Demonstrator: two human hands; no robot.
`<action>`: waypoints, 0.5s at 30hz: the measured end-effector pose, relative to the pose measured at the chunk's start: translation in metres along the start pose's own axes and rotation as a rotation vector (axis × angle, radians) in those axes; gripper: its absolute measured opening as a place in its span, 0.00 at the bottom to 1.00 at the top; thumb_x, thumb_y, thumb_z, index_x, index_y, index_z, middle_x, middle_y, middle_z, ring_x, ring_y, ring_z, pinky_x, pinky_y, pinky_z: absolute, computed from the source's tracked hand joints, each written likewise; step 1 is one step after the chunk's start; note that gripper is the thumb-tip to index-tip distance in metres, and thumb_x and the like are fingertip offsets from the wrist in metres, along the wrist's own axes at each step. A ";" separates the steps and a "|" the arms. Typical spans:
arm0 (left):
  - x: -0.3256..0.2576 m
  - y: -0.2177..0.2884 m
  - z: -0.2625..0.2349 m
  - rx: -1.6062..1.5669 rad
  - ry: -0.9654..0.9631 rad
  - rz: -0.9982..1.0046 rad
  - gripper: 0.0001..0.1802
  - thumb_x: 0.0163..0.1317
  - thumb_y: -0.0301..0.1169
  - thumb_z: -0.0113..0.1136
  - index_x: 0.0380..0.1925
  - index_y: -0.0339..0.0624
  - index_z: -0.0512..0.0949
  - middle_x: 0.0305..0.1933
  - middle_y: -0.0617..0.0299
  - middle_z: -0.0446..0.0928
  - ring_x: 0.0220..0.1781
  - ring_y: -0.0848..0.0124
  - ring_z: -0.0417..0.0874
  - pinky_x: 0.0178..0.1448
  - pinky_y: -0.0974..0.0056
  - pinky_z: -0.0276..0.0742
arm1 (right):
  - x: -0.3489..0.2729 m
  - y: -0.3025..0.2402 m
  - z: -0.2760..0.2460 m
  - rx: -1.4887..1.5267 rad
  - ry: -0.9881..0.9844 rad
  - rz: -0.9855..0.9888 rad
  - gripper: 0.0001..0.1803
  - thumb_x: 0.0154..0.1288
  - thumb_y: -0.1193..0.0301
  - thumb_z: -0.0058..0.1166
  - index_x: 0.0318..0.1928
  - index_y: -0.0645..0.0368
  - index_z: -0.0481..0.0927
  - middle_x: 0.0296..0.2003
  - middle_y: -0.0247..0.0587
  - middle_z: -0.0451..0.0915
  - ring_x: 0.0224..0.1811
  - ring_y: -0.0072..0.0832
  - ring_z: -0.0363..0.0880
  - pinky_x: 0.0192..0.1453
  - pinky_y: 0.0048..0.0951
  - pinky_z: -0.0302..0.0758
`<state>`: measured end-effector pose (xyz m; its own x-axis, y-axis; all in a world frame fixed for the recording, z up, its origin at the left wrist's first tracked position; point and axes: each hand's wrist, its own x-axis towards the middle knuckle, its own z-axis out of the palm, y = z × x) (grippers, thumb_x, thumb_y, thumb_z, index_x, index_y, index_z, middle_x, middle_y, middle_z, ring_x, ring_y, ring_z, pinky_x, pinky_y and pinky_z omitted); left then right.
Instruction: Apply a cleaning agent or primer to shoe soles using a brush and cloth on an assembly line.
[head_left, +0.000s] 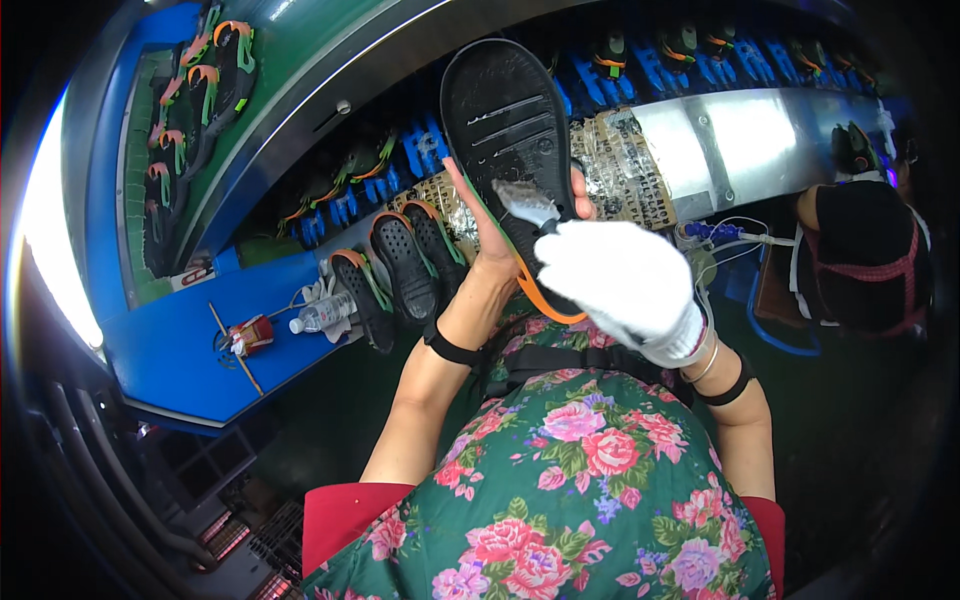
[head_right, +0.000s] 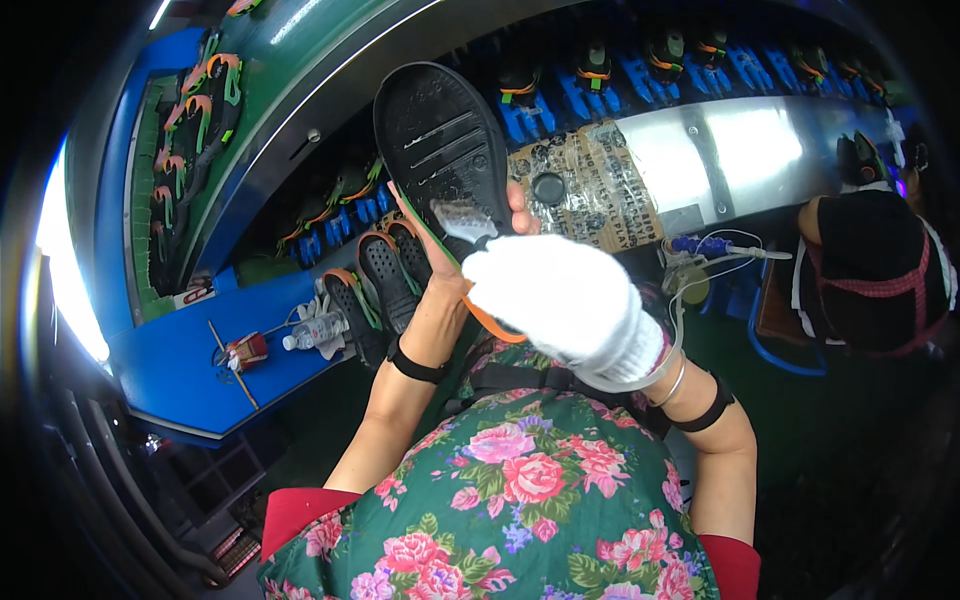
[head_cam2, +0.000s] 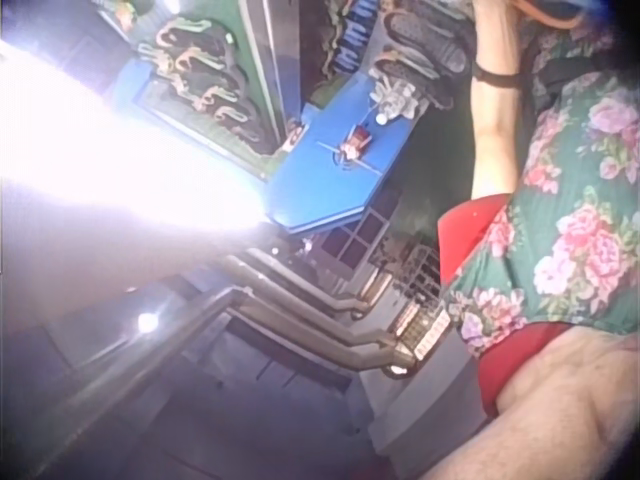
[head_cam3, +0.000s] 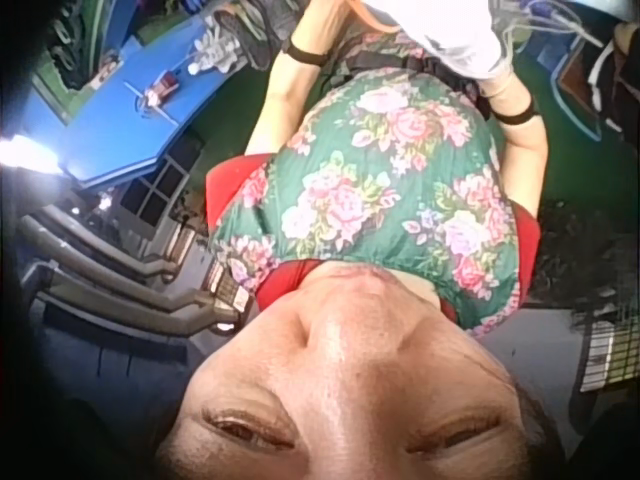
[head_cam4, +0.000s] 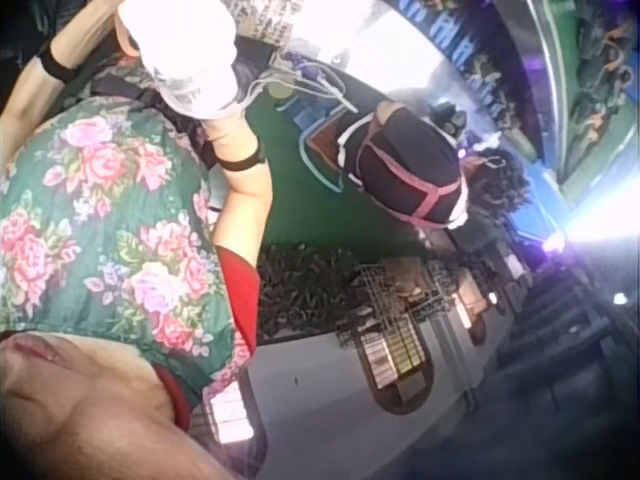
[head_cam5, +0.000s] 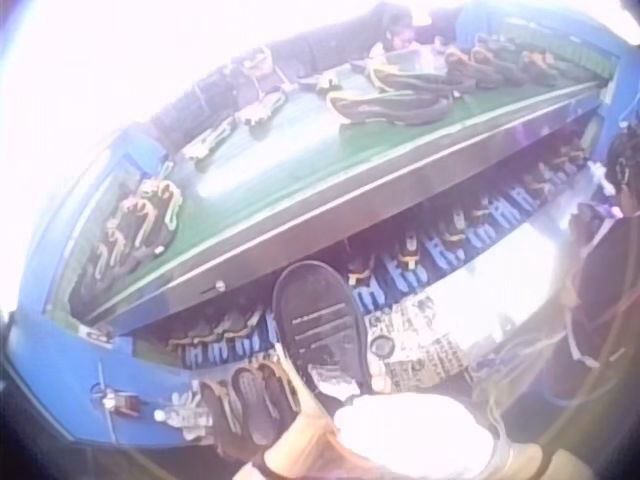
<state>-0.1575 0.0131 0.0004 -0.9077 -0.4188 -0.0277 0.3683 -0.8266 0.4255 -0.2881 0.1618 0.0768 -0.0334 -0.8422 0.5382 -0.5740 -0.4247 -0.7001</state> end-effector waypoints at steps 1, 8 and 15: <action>0.002 0.000 0.000 -0.014 -0.057 -0.044 0.67 0.48 0.90 0.39 0.53 0.29 0.74 0.42 0.46 0.80 0.45 0.58 0.81 0.48 0.54 0.83 | -0.001 0.001 0.005 -0.053 0.010 -0.069 0.16 0.58 0.79 0.68 0.48 0.55 0.90 0.51 0.40 0.89 0.53 0.38 0.88 0.55 0.37 0.83; 0.006 0.003 0.006 -0.131 -0.016 0.013 0.68 0.46 0.91 0.36 0.55 0.32 0.74 0.43 0.46 0.80 0.45 0.54 0.82 0.49 0.50 0.81 | -0.002 0.009 -0.009 0.097 0.072 0.035 0.16 0.55 0.80 0.68 0.46 0.54 0.90 0.46 0.40 0.90 0.50 0.37 0.88 0.52 0.37 0.83; 0.016 0.009 0.017 -0.202 0.019 0.056 0.71 0.43 0.93 0.32 0.57 0.33 0.74 0.43 0.44 0.81 0.42 0.52 0.84 0.49 0.48 0.81 | -0.003 0.003 -0.010 0.282 0.044 0.087 0.15 0.54 0.79 0.69 0.44 0.54 0.91 0.45 0.41 0.90 0.47 0.39 0.89 0.51 0.37 0.84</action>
<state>-0.1716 0.0052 0.0191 -0.8814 -0.4716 -0.0273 0.4526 -0.8596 0.2370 -0.2982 0.1667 0.0774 -0.1117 -0.8669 0.4858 -0.3177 -0.4320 -0.8441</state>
